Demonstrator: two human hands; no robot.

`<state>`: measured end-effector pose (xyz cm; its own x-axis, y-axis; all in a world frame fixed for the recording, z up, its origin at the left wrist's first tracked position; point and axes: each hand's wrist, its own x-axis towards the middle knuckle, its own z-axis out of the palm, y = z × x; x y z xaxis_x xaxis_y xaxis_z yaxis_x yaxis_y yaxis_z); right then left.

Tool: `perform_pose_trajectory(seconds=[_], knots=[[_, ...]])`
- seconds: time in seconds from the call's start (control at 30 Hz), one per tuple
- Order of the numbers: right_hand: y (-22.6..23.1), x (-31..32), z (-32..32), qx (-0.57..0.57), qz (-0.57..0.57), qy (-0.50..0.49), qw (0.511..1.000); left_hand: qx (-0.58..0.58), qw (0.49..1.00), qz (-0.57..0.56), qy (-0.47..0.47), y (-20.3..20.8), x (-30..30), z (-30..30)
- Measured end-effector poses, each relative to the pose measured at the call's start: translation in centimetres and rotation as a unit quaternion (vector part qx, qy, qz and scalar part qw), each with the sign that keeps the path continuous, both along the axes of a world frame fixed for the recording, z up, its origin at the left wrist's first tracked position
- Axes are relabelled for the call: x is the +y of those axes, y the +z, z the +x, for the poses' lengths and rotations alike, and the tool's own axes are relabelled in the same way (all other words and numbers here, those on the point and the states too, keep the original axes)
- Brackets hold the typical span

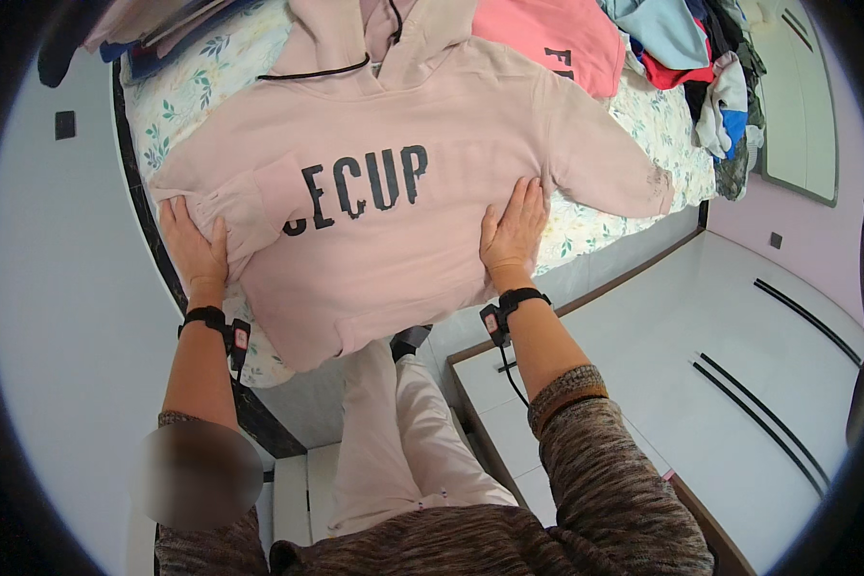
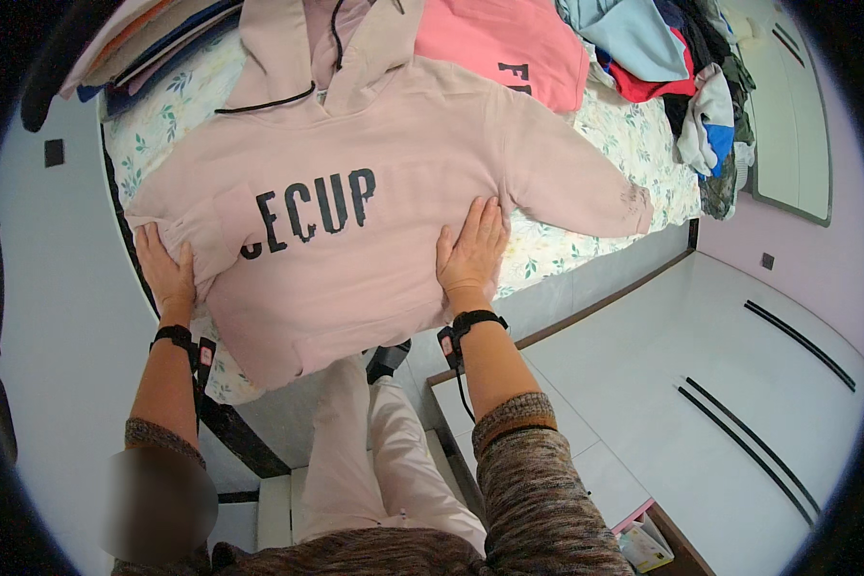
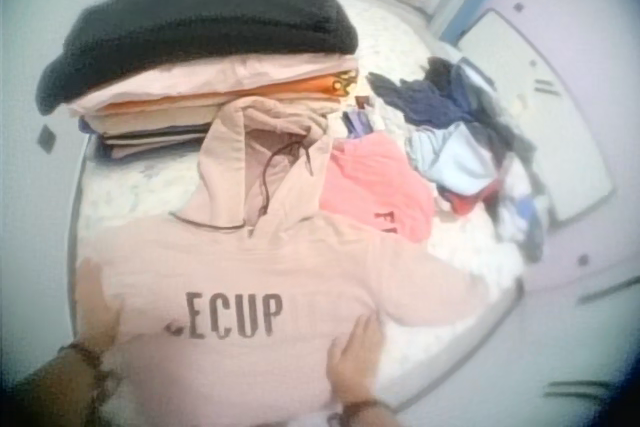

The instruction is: The person folds several garments on a bed, including a pink hoodie, a blue and white jacket, and a red shirt. They smooth each item, fold sleeves and sides, and stack the folded clothes. The person also opens a wardrobe, places folded clothes inside, and closes the wardrobe.

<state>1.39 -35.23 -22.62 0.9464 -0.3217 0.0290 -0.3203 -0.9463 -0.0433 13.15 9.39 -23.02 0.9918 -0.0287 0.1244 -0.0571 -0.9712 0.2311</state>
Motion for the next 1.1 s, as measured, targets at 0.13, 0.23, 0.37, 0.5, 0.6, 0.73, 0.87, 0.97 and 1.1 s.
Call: perform_pose_trajectory(seconds=[0.13, 0.23, 0.37, 0.5, 0.6, 0.73, 0.87, 0.97, 1.1], knots=[[-0.5, -0.5, 0.1, -0.008, 0.022, -0.004, 1.000, 0.001, 1.000, 0.029, 0.000, -0.2, 0.5, 0.0], [-0.8, -0.8, 0.1, 0.020, -0.004, -0.012, 1.000, 0.011, 1.000, 0.009, 0.001, -0.7, 0.5, 0.0], [-0.8, -0.8, -0.1, -0.012, 0.048, -0.017, 0.999, -0.004, 1.000, 0.002, -0.010, -0.5, 0.5, -0.1], [-0.9, -0.7, 0.1, -0.036, 0.053, -0.014, 0.998, 0.007, 1.000, 0.020, -0.005, -0.4, 0.5, -0.3], [-1.3, -0.9, 0.1, -0.024, 0.079, -0.021, 0.996, 0.009, 1.000, 0.022, -0.005, -0.8, 0.7, -0.4], [-1.7, -0.9, 0.1, 0.115, 0.047, -0.073, 0.990, 0.091, 0.995, 0.014, 0.046, -1.0, 0.9, -0.3], [-1.4, -0.9, 0.3, 0.054, 0.044, -0.035, 0.997, 0.077, 0.996, 0.015, 0.039, 0.3, 0.4, -0.5], [-1.6, -1.0, 0.4, 0.056, 0.032, -0.035, 0.997, 0.077, 0.995, -0.023, 0.055, 1.1, -0.2, -0.3], [-2.0, -0.8, 0.2, 0.013, -0.006, 0.003, 1.000, 0.062, 0.996, -0.043, 0.050, 1.7, -0.3, -0.3]])
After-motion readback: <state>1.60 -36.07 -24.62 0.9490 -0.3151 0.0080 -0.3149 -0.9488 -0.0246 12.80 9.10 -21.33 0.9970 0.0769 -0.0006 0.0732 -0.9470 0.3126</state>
